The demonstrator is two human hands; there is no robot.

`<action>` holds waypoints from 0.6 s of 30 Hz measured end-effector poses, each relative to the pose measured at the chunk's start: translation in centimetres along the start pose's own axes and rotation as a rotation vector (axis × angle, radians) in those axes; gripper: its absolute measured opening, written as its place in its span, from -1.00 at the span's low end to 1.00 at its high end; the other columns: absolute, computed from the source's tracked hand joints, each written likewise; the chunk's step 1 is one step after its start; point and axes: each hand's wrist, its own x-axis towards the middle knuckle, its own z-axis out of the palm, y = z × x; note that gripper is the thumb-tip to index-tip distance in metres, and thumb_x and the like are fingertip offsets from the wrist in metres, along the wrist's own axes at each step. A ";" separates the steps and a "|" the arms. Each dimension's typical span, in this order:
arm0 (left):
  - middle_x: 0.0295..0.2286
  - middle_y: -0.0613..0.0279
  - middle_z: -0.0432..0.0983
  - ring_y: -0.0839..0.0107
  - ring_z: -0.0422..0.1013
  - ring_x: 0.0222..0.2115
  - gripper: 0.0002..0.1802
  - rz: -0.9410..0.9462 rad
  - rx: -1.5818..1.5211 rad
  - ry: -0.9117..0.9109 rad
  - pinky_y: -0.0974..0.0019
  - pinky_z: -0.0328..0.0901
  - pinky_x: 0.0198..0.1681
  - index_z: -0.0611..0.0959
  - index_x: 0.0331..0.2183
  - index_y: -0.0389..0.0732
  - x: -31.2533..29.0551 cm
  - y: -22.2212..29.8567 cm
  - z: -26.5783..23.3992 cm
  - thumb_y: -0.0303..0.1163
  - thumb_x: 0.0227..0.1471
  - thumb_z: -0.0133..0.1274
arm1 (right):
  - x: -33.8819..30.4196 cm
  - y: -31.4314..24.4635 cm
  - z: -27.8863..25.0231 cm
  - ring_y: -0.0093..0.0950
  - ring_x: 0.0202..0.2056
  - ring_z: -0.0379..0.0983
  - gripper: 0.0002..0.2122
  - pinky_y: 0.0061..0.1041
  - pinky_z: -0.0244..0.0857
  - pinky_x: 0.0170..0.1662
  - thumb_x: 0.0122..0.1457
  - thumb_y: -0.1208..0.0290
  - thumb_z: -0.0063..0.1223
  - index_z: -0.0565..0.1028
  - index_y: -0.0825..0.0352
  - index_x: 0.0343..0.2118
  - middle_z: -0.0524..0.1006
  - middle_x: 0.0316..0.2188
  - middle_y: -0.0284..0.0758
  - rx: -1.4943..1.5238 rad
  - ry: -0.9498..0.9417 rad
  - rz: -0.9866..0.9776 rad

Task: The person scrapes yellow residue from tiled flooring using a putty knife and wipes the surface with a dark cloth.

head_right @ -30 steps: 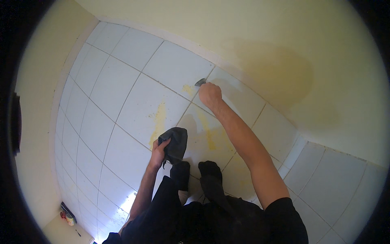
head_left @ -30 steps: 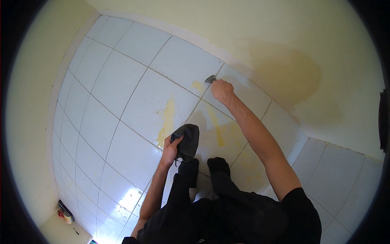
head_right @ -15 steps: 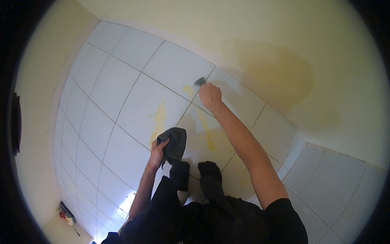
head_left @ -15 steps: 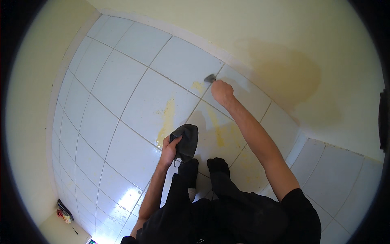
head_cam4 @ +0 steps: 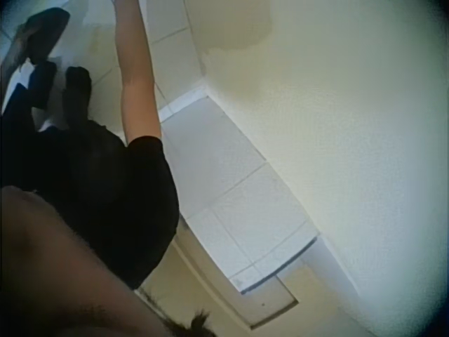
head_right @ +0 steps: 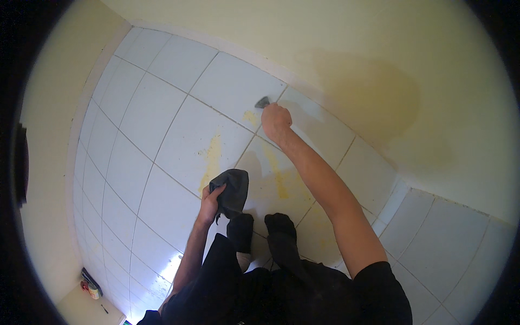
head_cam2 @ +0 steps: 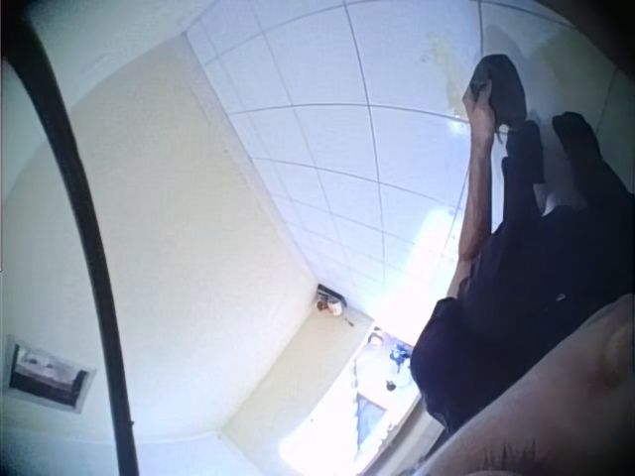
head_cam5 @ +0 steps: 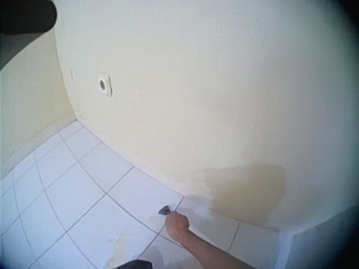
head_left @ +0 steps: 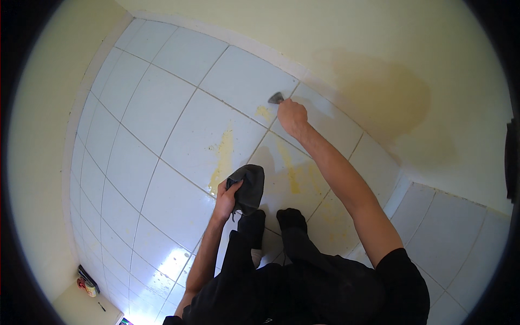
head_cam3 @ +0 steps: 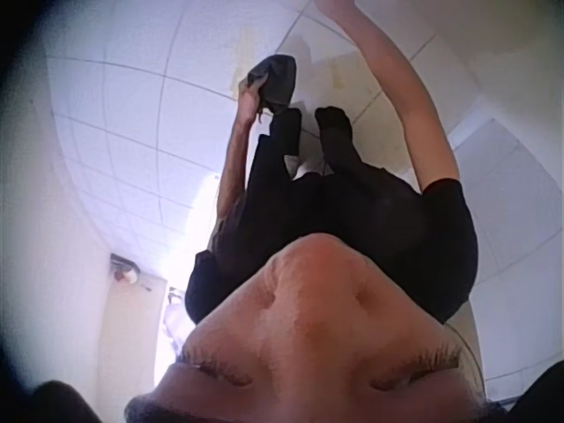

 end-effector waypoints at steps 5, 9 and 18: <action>-0.24 0.16 0.55 0.42 0.46 -0.23 -0.68 0.027 -0.003 0.013 0.38 0.32 -0.10 0.55 -0.11 -0.36 0.0 -0.1 -0.1 -0.39 0.13 -0.05 | 0.1 -0.7 -1.0 -0.30 -0.27 0.58 -0.83 -0.37 0.50 -0.41 0.06 0.52 -0.01 0.59 0.41 -0.32 0.58 -0.26 -0.14 -0.036 -0.116 -0.016; -0.30 0.25 0.56 0.52 0.43 -0.28 -0.72 0.015 -0.030 0.023 0.44 0.30 -0.15 0.58 -0.17 -0.37 -0.2 0.0 -0.2 -0.41 0.14 -0.05 | 0.9 -0.8 -0.4 -0.31 -0.30 0.59 -0.82 -0.38 0.50 -0.44 0.01 0.54 0.03 0.60 0.41 -0.33 0.60 -0.27 -0.15 0.032 0.055 0.034; -0.30 0.26 0.56 0.53 0.43 -0.29 -0.73 0.006 -0.033 0.036 0.45 0.30 -0.16 0.58 -0.17 -0.36 0.0 0.0 -0.7 -0.41 0.14 -0.05 | 1.2 -1.1 -1.8 -0.32 -0.29 0.59 -0.83 -0.41 0.49 -0.46 0.01 0.54 0.04 0.61 0.36 -0.34 0.60 -0.27 -0.20 -0.038 -0.009 0.012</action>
